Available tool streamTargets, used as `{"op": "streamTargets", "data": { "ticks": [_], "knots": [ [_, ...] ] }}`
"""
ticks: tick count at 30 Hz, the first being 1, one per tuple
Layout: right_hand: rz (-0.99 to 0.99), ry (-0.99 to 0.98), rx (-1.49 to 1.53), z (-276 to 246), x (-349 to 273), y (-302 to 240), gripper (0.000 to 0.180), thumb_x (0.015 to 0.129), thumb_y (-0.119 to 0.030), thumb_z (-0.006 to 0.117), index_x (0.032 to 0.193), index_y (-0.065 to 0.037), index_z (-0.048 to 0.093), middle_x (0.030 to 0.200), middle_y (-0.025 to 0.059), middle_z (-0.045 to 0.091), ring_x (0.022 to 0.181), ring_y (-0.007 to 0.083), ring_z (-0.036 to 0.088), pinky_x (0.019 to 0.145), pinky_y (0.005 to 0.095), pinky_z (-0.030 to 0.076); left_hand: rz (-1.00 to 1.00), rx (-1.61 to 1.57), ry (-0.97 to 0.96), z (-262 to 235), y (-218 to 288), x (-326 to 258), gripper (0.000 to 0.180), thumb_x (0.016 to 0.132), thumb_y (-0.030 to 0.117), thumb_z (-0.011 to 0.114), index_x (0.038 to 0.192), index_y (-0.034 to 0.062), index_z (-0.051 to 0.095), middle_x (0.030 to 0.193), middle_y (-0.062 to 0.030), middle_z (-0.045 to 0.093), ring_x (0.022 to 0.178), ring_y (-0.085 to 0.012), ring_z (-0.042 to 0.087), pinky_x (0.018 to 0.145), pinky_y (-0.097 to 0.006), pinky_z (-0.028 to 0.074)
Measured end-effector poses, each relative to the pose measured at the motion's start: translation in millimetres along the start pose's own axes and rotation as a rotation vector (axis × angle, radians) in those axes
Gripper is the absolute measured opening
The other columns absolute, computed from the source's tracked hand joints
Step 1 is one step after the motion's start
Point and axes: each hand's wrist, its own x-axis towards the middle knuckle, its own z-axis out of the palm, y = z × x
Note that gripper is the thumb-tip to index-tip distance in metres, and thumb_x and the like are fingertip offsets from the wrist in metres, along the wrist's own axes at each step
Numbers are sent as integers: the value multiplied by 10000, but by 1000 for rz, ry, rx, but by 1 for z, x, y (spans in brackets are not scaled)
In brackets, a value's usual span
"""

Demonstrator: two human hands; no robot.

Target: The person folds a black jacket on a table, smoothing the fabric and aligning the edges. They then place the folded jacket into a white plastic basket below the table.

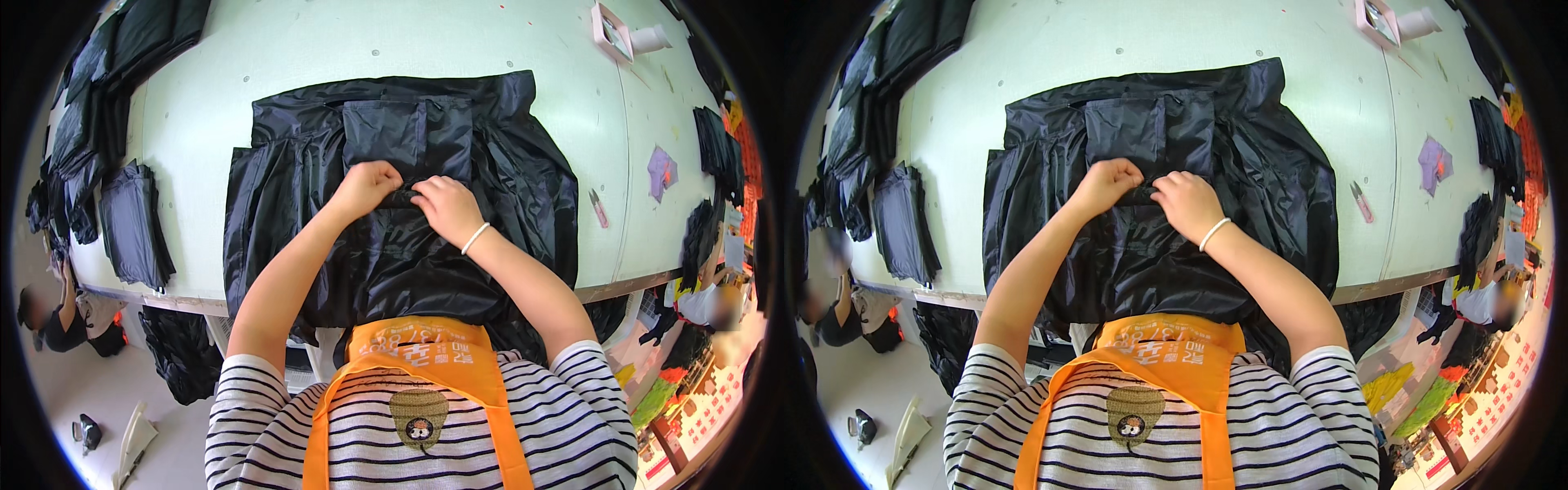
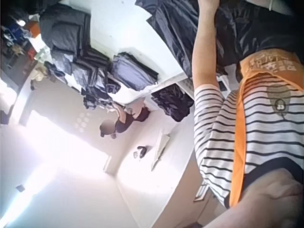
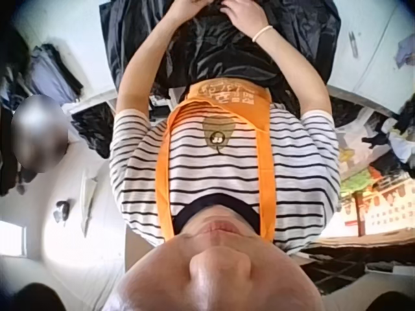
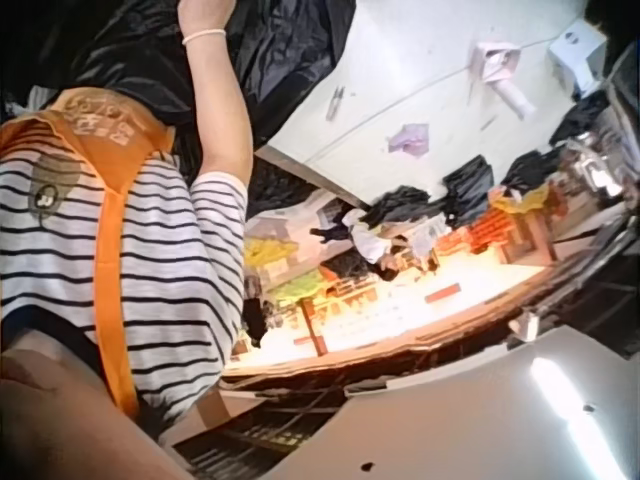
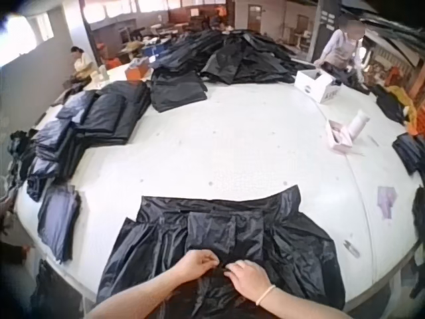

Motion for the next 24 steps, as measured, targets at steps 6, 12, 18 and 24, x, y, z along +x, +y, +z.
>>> {"op": "streamTargets", "data": {
  "ticks": [6,12,18,24],
  "knots": [
    [479,-185,400,-6,35,27,194,745,-195,750,770,-60,614,691,92,665,626,236,649,592,318,486,734,636,231,14,28,-28,234,718,97,703,936,46,634,1009,-91,601,899,-279,586,776,-375,486],
    [-85,132,-272,-23,32,-8,181,754,-219,716,801,-69,626,887,60,598,892,251,562,793,375,441,544,507,181,11,11,-13,288,713,70,699,993,50,634,987,-95,621,917,-282,598,789,-366,492],
    [10,77,-44,-17,40,8,127,775,-166,683,850,-65,665,814,85,651,790,273,620,746,373,466,67,-11,36,-14,23,19,196,731,46,715,916,-2,676,784,-71,649,717,-160,614,667,-289,501],
    [457,-189,271,-20,73,32,150,730,-154,741,839,-57,706,781,109,676,742,288,637,685,339,508,619,824,244,10,26,3,293,712,126,704,982,54,618,997,-74,574,926,-266,560,808,-362,467]
  ]
}}
